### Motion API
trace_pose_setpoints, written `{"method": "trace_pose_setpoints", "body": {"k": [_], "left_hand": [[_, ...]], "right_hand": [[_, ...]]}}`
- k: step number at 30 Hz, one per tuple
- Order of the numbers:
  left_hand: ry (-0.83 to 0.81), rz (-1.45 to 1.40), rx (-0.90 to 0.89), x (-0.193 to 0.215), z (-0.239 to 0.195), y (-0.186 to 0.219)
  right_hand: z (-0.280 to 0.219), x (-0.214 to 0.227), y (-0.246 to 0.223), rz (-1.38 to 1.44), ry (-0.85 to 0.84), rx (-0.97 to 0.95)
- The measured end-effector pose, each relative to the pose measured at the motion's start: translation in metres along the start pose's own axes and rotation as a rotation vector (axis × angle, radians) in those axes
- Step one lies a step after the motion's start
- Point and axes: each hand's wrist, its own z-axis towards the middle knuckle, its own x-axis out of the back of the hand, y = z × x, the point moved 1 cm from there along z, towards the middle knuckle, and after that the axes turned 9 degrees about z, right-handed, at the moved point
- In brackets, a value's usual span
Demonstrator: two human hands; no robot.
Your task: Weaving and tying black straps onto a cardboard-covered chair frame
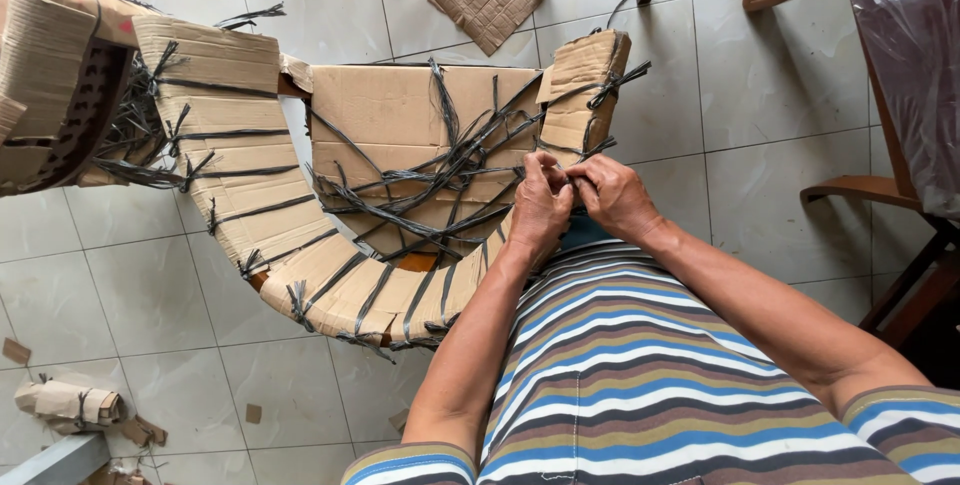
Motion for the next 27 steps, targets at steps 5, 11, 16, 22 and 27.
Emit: {"method": "trace_pose_setpoints", "body": {"k": [5,11,16,22,27], "left_hand": [[0.045,0.052,-0.065,0.000,-0.003,-0.003],[0.171,0.148,-0.166,-0.015,-0.001,-0.023],[0.322,0.213,-0.316,-0.019,0.003,-0.033],[0.486,0.330,-0.445,-0.017,-0.007,-0.027],[0.558,0.583,-0.565,-0.019,-0.011,-0.028]], "right_hand": [[-0.004,-0.008,0.024,-0.086,-0.051,0.012],[-0.001,-0.005,0.025,0.000,-0.117,-0.223],[0.000,-0.011,0.029,0.294,-0.128,-0.530],[-0.002,-0.012,0.035,0.445,-0.066,-0.594],[-0.003,-0.014,0.045,0.451,-0.055,-0.614]]}}
